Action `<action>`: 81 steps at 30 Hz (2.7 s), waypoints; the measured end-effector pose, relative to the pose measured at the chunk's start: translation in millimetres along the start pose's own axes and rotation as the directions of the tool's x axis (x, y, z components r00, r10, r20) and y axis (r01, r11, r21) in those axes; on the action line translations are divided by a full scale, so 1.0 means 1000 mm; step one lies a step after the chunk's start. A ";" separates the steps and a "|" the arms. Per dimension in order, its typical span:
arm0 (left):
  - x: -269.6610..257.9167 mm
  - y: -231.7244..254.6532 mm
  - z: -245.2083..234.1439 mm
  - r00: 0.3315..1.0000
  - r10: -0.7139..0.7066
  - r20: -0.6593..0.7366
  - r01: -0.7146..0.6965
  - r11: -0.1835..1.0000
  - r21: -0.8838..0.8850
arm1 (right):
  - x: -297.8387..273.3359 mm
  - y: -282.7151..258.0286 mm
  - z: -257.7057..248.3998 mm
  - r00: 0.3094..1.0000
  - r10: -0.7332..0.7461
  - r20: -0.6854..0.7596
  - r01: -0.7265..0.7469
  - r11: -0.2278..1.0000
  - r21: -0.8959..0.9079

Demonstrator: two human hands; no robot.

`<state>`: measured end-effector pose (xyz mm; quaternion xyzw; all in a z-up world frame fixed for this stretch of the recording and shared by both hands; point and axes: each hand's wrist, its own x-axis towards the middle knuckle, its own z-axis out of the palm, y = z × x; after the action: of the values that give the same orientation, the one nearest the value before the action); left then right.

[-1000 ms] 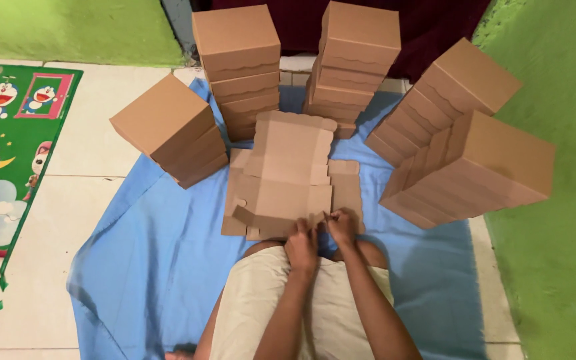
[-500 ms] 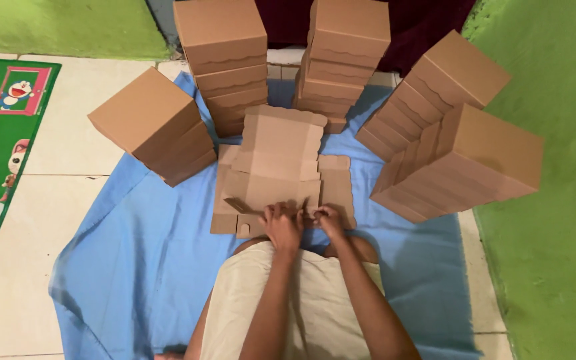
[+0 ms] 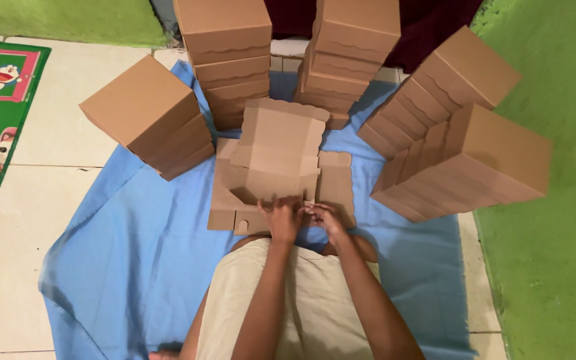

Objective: The person sits on a blue mat and assembles flat cardboard boxes by folding the sides and tucking the tabs to form a rectangular container. They repeat this process for several boxes, stacking the finished ones nearby.

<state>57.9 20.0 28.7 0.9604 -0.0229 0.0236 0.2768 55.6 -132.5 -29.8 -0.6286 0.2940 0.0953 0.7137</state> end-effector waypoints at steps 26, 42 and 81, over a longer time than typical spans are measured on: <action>-0.009 0.024 -0.062 0.996 -0.065 0.065 0.075 0.980 -0.182 | 0.024 0.023 -0.006 0.998 -0.013 0.054 0.013 1.000 0.009; -0.011 0.024 -0.053 0.996 -0.061 0.068 0.078 0.956 -0.282 | 0.013 0.015 -0.002 0.999 0.022 0.025 -0.023 0.997 0.073; 0.000 -0.003 0.002 0.990 -0.121 0.069 0.135 0.955 -0.264 | 0.022 0.017 -0.007 0.987 -0.013 0.160 -0.005 0.994 0.111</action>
<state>58.0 21.8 25.4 0.9139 0.0290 -0.0229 0.4043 62.8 -140.7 -56.0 -0.5789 0.2391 0.1277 0.7690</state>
